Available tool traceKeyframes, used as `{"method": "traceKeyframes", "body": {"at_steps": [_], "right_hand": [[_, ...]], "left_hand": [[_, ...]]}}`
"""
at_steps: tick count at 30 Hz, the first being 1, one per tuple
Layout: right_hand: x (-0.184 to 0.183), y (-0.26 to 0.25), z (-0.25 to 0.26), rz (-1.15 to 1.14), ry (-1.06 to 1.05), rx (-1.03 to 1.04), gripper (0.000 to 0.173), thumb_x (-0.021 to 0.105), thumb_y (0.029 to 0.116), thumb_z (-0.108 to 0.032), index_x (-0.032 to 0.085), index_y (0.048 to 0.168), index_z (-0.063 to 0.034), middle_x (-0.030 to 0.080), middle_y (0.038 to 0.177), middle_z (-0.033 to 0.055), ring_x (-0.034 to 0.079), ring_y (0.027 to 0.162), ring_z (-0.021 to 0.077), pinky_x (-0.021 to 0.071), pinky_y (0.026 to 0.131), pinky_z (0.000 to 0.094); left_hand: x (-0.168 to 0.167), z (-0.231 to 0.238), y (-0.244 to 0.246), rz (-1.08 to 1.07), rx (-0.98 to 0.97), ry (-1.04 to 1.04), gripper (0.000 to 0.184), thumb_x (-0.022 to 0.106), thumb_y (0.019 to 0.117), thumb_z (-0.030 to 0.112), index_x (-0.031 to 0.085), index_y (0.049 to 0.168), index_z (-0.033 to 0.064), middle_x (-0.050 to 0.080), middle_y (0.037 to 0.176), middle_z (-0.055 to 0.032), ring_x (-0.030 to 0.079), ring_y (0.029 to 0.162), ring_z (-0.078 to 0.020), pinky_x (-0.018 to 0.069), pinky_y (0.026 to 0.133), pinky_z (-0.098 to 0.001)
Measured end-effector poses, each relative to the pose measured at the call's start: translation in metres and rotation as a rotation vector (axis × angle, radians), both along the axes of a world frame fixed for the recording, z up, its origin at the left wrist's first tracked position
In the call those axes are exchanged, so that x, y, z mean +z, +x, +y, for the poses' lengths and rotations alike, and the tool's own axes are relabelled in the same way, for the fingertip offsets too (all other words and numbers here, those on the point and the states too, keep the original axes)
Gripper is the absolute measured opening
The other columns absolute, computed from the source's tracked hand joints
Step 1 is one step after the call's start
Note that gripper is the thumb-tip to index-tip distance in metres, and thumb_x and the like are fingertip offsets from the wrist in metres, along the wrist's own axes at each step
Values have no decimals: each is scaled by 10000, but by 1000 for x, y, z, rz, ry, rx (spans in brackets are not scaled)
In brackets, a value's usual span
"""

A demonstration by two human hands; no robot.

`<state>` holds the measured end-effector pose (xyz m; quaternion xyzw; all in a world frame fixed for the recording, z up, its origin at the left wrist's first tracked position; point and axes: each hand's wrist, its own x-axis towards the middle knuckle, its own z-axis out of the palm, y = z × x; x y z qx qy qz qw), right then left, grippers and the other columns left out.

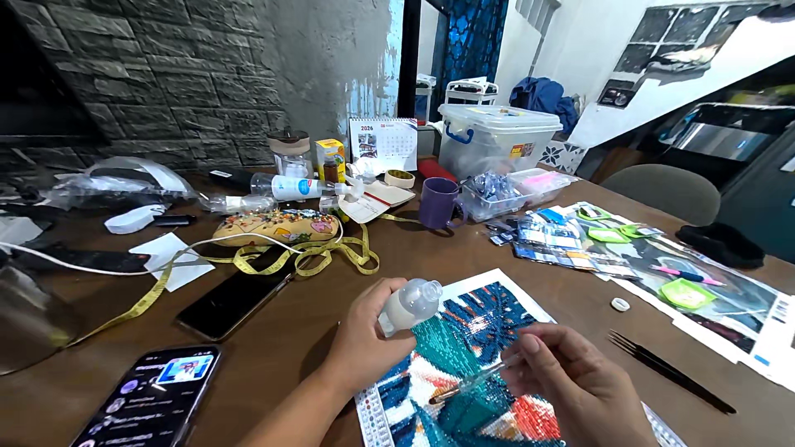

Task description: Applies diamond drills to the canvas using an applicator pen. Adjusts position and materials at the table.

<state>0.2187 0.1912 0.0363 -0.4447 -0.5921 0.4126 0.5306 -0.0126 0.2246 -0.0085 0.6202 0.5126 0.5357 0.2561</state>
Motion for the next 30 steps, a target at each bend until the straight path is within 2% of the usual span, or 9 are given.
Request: {"method": "traceKeyframes", "body": {"at_steps": [3, 8, 15, 22, 30], "right_hand": [[-2, 2, -3, -25, 12, 68, 128, 469, 1055, -39, 578, 1114, -6, 721, 889, -9, 729, 739, 86, 638, 677, 264], [-2, 5, 0, -45, -57, 66, 179, 426, 1061, -43, 555, 1174, 9, 713, 921, 1, 735, 785, 101, 641, 724, 282], [1, 15, 6, -56, -66, 12, 189, 392, 1063, -62, 541, 1167, -9, 707, 887, -16, 717, 738, 85, 626, 696, 267], [-1, 1, 1, -63, -65, 109, 234, 406, 1063, -50, 539, 1234, 38, 700, 946, 11, 725, 809, 102, 633, 744, 292], [-3, 23, 11, -137, -30, 21, 262, 382, 1061, -72, 501, 1261, 48, 704, 947, 8, 723, 805, 90, 630, 746, 289]], "left_hand": [[1, 0, 0, -14, 5, -11, 498, 707, 682, 162, 687, 1179, 125, 708, 1043, 49, 681, 936, -10, 581, 771, -221], [1, 0, 0, -18, 1, -19, 498, 709, 685, 160, 685, 1182, 132, 708, 1044, 49, 677, 941, -8, 574, 769, -218], [2, -1, 0, -24, 3, -54, 518, 717, 681, 173, 681, 1197, 147, 703, 1058, 45, 677, 935, -16, 574, 755, -223], [1, 0, 0, -11, 4, -24, 503, 708, 681, 167, 684, 1181, 124, 704, 1041, 46, 674, 938, -6, 569, 770, -211], [3, -1, 0, -8, 7, -34, 513, 708, 684, 160, 676, 1195, 115, 704, 1050, 35, 676, 944, -17, 573, 778, -223]]}}
